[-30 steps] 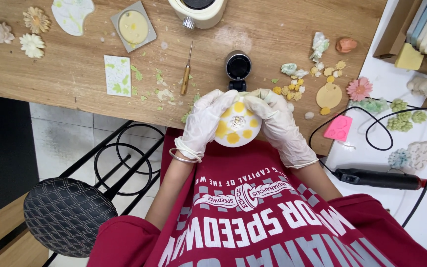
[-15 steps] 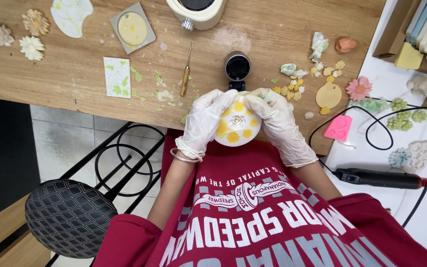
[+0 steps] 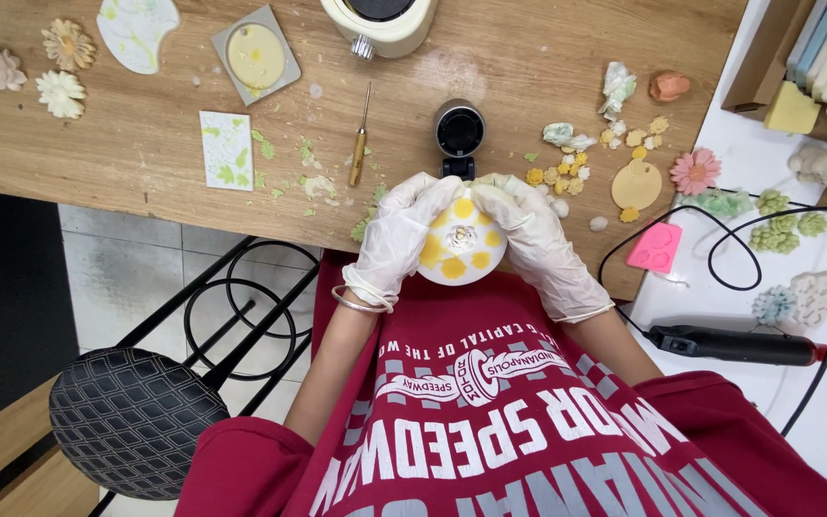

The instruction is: Assembling and decorating wax floral arrangements using pre-made wax flowers and molten wax as adhesive.

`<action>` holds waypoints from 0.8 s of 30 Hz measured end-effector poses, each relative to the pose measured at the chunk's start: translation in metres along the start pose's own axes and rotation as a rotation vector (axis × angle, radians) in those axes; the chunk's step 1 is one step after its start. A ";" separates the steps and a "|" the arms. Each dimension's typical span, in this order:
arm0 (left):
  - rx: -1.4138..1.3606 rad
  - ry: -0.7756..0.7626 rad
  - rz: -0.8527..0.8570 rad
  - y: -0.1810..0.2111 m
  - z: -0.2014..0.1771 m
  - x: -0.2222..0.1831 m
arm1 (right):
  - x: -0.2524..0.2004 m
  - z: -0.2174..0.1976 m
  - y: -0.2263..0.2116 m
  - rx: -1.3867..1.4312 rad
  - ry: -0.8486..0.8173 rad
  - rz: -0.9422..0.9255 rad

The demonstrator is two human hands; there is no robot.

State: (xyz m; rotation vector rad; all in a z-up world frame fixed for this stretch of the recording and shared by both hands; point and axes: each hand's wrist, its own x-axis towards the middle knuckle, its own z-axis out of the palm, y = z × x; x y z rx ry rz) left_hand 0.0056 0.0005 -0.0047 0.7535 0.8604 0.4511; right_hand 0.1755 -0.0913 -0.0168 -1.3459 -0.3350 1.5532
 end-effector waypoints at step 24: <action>-0.013 0.001 -0.019 -0.006 0.001 0.002 | 0.005 -0.007 0.024 0.241 -0.008 -0.005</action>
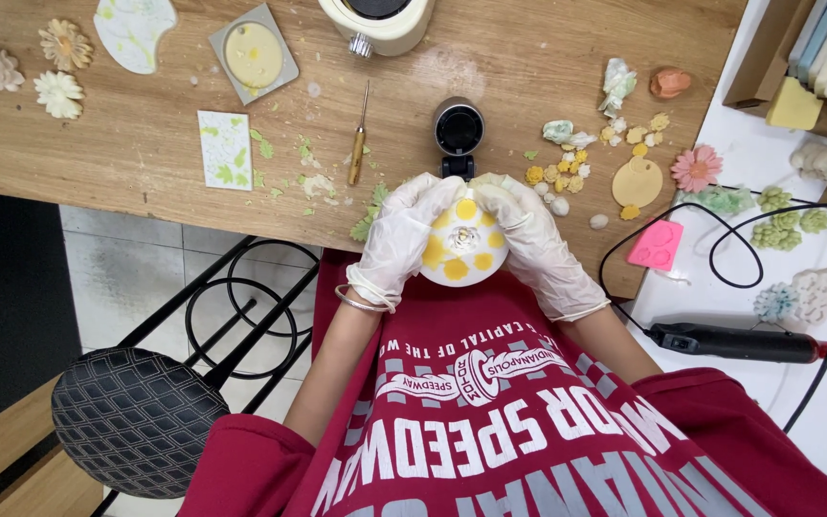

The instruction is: Assembling and decorating wax floral arrangements using pre-made wax flowers and molten wax as adhesive.

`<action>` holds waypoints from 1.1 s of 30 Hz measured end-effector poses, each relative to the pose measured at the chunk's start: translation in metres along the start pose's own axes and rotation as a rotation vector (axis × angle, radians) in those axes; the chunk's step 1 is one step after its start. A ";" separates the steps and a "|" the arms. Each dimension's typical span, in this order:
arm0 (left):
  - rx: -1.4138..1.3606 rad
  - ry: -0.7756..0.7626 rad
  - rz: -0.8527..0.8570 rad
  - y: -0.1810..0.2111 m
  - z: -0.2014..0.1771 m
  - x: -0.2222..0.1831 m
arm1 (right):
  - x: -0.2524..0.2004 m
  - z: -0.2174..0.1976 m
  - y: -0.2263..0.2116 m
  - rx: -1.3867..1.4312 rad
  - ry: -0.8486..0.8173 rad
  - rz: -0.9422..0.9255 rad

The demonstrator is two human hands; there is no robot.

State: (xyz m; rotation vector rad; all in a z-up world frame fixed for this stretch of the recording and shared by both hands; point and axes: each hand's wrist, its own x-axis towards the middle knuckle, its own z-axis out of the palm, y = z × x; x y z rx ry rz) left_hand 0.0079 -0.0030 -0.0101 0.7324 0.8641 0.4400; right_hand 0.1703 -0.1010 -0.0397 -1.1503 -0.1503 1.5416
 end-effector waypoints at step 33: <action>0.156 0.017 0.066 -0.026 -0.004 0.004 | -0.005 0.001 -0.004 -0.035 -0.044 -0.015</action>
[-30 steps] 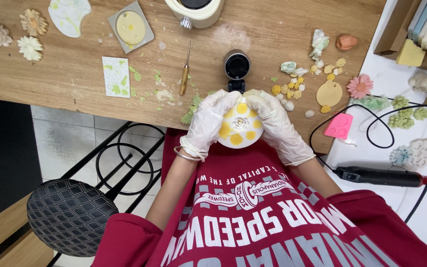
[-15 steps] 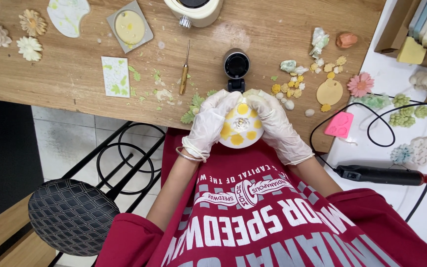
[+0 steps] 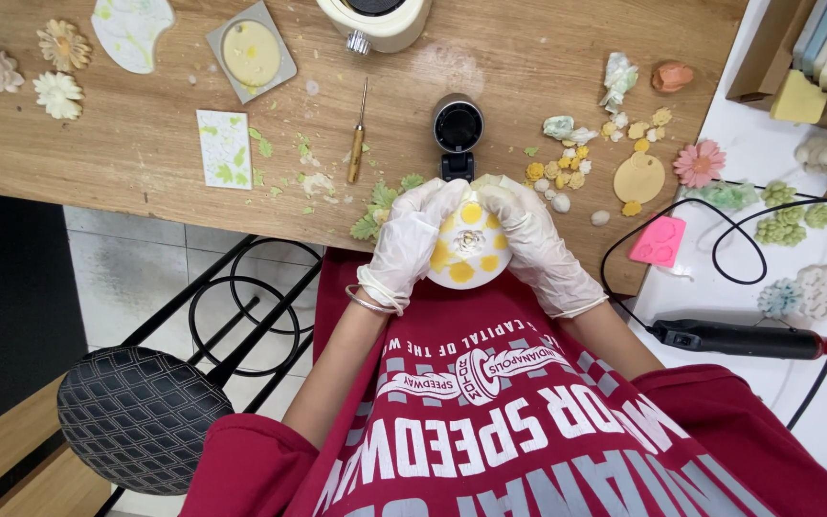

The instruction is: Assembling and decorating wax floral arrangements using pre-made wax flowers and molten wax as adhesive.

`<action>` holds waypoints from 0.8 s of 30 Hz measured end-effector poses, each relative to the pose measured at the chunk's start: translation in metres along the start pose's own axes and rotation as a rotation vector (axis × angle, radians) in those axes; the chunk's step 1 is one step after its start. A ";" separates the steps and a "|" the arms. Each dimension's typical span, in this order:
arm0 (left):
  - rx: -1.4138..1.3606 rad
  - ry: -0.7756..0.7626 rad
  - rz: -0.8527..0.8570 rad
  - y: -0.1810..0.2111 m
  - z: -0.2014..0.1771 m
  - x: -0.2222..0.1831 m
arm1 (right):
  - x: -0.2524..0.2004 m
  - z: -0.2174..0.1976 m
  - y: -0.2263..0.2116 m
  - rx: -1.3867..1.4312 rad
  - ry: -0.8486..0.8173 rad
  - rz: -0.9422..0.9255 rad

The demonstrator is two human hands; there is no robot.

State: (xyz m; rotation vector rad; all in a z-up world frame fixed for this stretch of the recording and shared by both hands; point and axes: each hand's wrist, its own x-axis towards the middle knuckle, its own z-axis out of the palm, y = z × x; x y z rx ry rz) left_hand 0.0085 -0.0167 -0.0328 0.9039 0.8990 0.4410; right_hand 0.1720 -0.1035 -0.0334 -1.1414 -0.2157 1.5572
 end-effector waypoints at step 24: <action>-0.249 0.350 -0.051 -0.019 -0.023 0.026 | -0.006 0.044 -0.046 -1.072 0.108 -0.644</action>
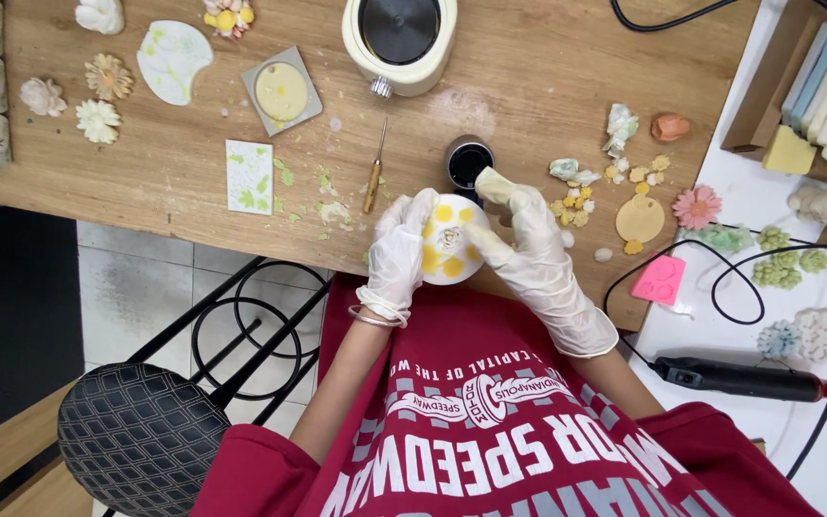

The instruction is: Assembling and decorating wax floral arrangements using pre-made wax flowers and molten wax as adhesive.

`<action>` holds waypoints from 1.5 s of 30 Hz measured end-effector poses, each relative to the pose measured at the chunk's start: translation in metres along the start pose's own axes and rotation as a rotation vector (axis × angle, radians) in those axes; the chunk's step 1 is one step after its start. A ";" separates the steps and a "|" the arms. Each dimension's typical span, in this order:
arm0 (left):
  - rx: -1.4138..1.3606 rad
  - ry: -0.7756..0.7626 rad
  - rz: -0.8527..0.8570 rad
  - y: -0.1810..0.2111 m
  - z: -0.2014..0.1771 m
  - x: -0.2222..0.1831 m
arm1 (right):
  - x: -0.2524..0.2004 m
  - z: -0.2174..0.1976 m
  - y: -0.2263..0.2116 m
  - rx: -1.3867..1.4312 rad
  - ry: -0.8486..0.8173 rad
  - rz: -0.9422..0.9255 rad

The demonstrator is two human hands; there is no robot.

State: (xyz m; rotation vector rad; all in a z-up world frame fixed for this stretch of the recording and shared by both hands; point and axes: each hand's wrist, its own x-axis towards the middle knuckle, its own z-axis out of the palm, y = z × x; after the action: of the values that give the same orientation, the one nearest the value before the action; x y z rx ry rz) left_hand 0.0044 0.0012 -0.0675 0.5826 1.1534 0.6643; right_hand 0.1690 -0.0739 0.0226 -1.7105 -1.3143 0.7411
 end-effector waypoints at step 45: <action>0.652 -0.438 0.502 0.141 -0.040 -0.009 | 0.034 0.079 -0.123 -0.456 0.283 -0.121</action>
State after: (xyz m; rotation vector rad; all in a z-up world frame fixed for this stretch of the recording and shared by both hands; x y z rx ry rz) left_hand -0.0598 0.0929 0.0272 1.5268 0.7910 0.5294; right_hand 0.0551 -0.0080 0.0942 -1.9788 -1.4401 0.1200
